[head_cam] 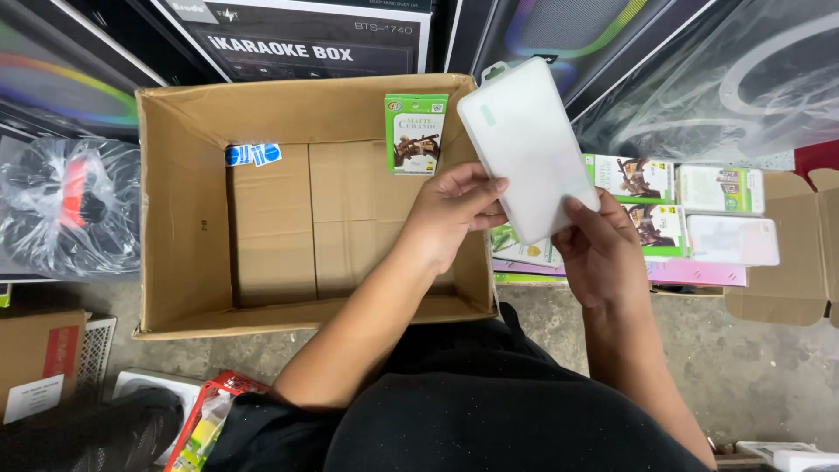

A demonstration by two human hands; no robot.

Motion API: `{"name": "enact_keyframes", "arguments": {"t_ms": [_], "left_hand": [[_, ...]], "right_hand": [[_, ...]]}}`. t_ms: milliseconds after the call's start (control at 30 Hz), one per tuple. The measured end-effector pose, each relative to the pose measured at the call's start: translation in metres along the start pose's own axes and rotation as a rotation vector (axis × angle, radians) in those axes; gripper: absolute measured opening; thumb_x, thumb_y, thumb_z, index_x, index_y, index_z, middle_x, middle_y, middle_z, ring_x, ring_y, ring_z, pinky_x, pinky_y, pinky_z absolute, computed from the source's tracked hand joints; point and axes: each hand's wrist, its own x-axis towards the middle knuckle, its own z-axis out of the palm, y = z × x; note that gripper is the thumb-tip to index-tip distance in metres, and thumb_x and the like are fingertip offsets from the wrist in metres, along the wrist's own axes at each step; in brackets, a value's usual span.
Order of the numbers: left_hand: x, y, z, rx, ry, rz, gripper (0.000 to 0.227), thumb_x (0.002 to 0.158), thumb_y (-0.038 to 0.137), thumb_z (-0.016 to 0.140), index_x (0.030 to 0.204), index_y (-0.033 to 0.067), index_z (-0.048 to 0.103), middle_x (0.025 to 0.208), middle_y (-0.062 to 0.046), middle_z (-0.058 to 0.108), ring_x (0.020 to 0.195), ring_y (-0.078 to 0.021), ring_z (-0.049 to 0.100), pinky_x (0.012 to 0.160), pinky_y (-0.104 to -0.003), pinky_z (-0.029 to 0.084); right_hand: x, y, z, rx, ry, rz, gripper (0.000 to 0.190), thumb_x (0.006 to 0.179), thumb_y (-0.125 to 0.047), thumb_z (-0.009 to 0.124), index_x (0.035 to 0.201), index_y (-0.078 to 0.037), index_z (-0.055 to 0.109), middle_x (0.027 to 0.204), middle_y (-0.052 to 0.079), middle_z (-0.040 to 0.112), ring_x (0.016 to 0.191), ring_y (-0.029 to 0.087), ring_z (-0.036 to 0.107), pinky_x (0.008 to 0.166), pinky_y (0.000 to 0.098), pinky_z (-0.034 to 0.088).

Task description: The recorder sorts and organizes various phone screen protectors into a cardboard box.

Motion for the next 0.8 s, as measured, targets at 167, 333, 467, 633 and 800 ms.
{"name": "enact_keyframes", "arguments": {"t_ms": [167, 333, 467, 633, 800], "left_hand": [[0.001, -0.005, -0.005, 0.085, 0.056, 0.034, 0.018, 0.095, 0.013, 0.073, 0.109, 0.0017, 0.068, 0.097, -0.007, 0.073, 0.084, -0.0164, 0.071, 0.077, -0.035, 0.062], [-0.001, -0.003, -0.003, 0.105, 0.085, 0.071, 0.019, 0.094, 0.012, 0.072, 0.109, 0.0024, 0.069, 0.096, -0.007, 0.074, 0.082, -0.0155, 0.072, 0.075, -0.033, 0.062], [-0.005, -0.006, 0.001, 0.078, 0.115, 0.093, 0.019, 0.094, 0.012, 0.072, 0.109, 0.0012, 0.069, 0.094, -0.007, 0.075, 0.079, -0.0156, 0.073, 0.074, -0.032, 0.063], [-0.009, -0.014, 0.008, 0.020, 0.136, 0.181, 0.017, 0.096, 0.009, 0.072, 0.109, -0.0005, 0.068, 0.091, -0.007, 0.073, 0.077, -0.0148, 0.071, 0.071, -0.030, 0.061], [-0.012, -0.013, 0.011, -0.094, 0.089, 0.249, 0.013, 0.097, 0.003, 0.069, 0.109, -0.0004, 0.067, 0.091, -0.006, 0.072, 0.079, -0.0147, 0.070, 0.071, -0.030, 0.061]], "right_hand": [[0.000, 0.004, -0.001, 0.001, 0.024, 0.065, 0.017, 0.101, -0.001, 0.059, 0.115, -0.006, 0.067, 0.097, 0.002, 0.072, 0.074, 0.008, 0.063, 0.068, 0.0210, 0.052], [0.009, 0.017, -0.018, -0.194, 0.031, 0.014, 0.017, 0.102, -0.006, 0.063, 0.119, -0.005, 0.064, 0.092, 0.001, 0.066, 0.073, 0.008, 0.055, 0.065, 0.0230, 0.045], [-0.013, 0.000, 0.018, -1.299, 0.115, -0.861, 0.057, 0.094, -0.015, 0.080, 0.141, 0.002, 0.053, 0.117, 0.011, 0.056, 0.085, 0.020, 0.053, 0.072, 0.0347, 0.048], [-0.032, -0.022, 0.057, -1.519, -0.026, -0.977, 0.068, 0.075, -0.030, 0.092, 0.129, -0.002, 0.062, 0.110, 0.013, 0.060, 0.084, 0.028, 0.059, 0.069, 0.0396, 0.050], [-0.031, -0.020, 0.074, -1.670, -0.206, -1.099, 0.042, 0.085, -0.027, 0.089, 0.117, -0.006, 0.071, 0.100, 0.007, 0.063, 0.088, 0.029, 0.064, 0.071, 0.0414, 0.052]]}}
